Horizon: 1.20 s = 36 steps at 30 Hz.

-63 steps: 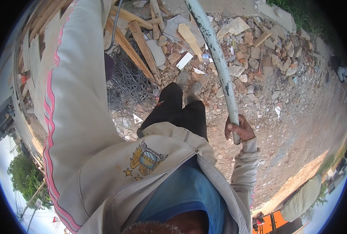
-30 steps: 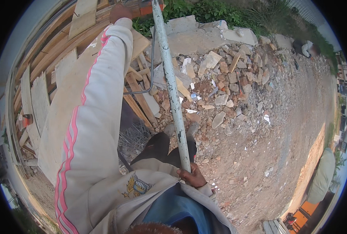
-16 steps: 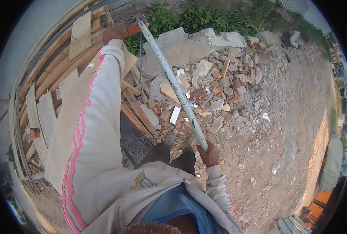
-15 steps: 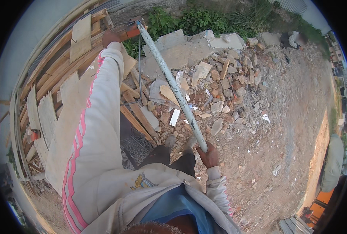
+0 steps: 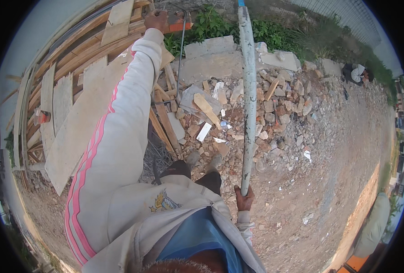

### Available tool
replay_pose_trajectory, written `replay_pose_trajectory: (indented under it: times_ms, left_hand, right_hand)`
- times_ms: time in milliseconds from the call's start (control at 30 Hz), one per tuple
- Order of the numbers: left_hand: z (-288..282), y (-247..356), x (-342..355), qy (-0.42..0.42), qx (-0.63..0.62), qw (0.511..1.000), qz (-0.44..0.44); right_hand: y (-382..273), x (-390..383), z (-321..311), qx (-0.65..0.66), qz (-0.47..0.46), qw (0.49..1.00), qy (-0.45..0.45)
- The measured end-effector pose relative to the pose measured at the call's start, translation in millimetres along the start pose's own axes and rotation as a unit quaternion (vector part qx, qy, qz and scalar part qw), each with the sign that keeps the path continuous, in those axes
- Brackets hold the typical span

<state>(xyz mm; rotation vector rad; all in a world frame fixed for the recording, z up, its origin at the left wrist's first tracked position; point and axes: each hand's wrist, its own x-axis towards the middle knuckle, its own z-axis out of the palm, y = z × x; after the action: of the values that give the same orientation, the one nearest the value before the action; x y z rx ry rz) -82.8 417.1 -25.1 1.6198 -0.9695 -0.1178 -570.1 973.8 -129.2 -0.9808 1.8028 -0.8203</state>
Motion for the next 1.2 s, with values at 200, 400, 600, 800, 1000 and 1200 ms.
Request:
replay_pose_trajectory:
  times_ms: [200, 400, 600, 800, 1000, 1200]
  left_hand:
    - [-37.6, 94.5, -179.6, -0.003, -0.157, 0.976, 0.148]
    - [-106.3, 46.2, -332.1, -0.189, -0.094, 0.975, 0.070]
    - [-165.3, -54.8, -444.0, -0.251, 0.019, 0.966, -0.059]
    - [-244.5, -94.6, -483.4, -0.355, 0.251, 0.900, -0.038]
    - [-318.7, -184.4, -521.6, -0.333, 0.492, 0.799, 0.094]
    - [-339.3, -197.7, -572.2, -0.420, 0.489, 0.710, -0.281]
  right_hand:
    - [-20.6, 39.1, -14.2, 0.033, 0.063, 0.994, -0.086]
    - [50.3, 74.7, -46.3, -0.142, 0.244, 0.949, -0.138]
    - [242.4, 132.9, -118.8, -0.267, 0.248, 0.893, -0.266]
    - [176.2, 161.5, -109.2, -0.272, 0.242, 0.890, -0.274]
    - [148.5, 171.9, -105.7, -0.255, 0.215, 0.902, -0.274]
    - [154.3, 182.0, -112.7, -0.237, 0.204, 0.913, -0.263]
